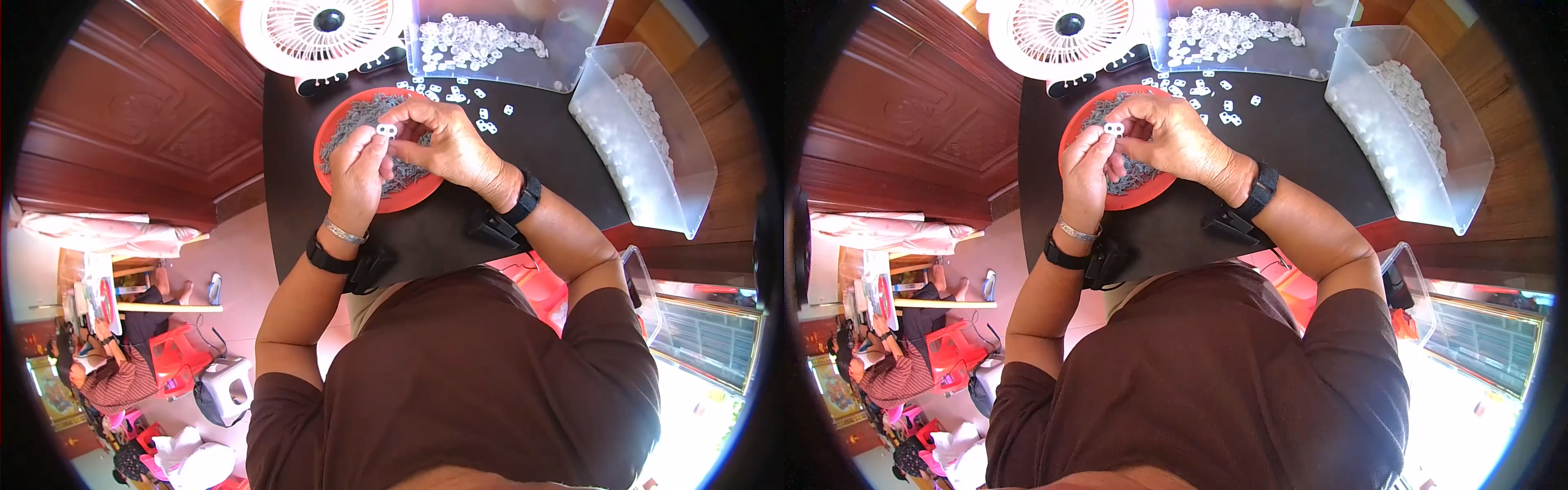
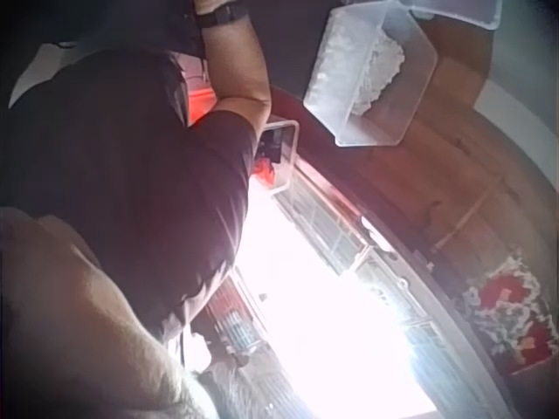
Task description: Assembling small grey pins into white plastic circular components.
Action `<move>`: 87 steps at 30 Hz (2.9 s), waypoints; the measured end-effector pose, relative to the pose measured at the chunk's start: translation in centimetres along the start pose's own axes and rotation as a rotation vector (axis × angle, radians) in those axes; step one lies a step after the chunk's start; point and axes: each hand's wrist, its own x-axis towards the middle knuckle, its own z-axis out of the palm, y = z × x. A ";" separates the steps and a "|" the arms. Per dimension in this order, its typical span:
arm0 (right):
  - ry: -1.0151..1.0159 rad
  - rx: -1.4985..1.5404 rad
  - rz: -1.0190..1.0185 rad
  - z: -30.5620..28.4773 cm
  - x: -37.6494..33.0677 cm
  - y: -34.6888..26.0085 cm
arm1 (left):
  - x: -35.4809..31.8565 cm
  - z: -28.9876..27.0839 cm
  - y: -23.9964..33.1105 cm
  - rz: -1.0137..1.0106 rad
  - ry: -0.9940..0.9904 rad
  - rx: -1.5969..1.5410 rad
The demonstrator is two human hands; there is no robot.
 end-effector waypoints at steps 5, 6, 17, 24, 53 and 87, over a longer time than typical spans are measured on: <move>-0.013 -0.145 -0.059 -0.3 0.0 -0.3 | 0.0 -0.4 -0.2 -0.006 -0.022 -0.012; -0.021 -0.175 -0.098 -0.5 0.0 -0.3 | 0.1 -0.4 0.0 -0.039 -0.032 -0.016; 0.031 -0.306 -0.300 -0.1 0.2 0.0 | 0.3 0.1 0.1 -0.098 -0.012 0.058; 0.020 -0.347 -0.336 -0.4 0.0 -0.5 | 0.0 -0.1 0.2 -0.013 -0.008 -0.057; -0.026 -0.315 -0.363 -0.7 -0.2 -1.1 | -0.5 0.1 0.9 0.018 -0.063 0.000; -0.196 0.366 0.311 -0.8 0.2 -0.1 | 0.3 -1.2 2.0 0.089 -0.147 0.252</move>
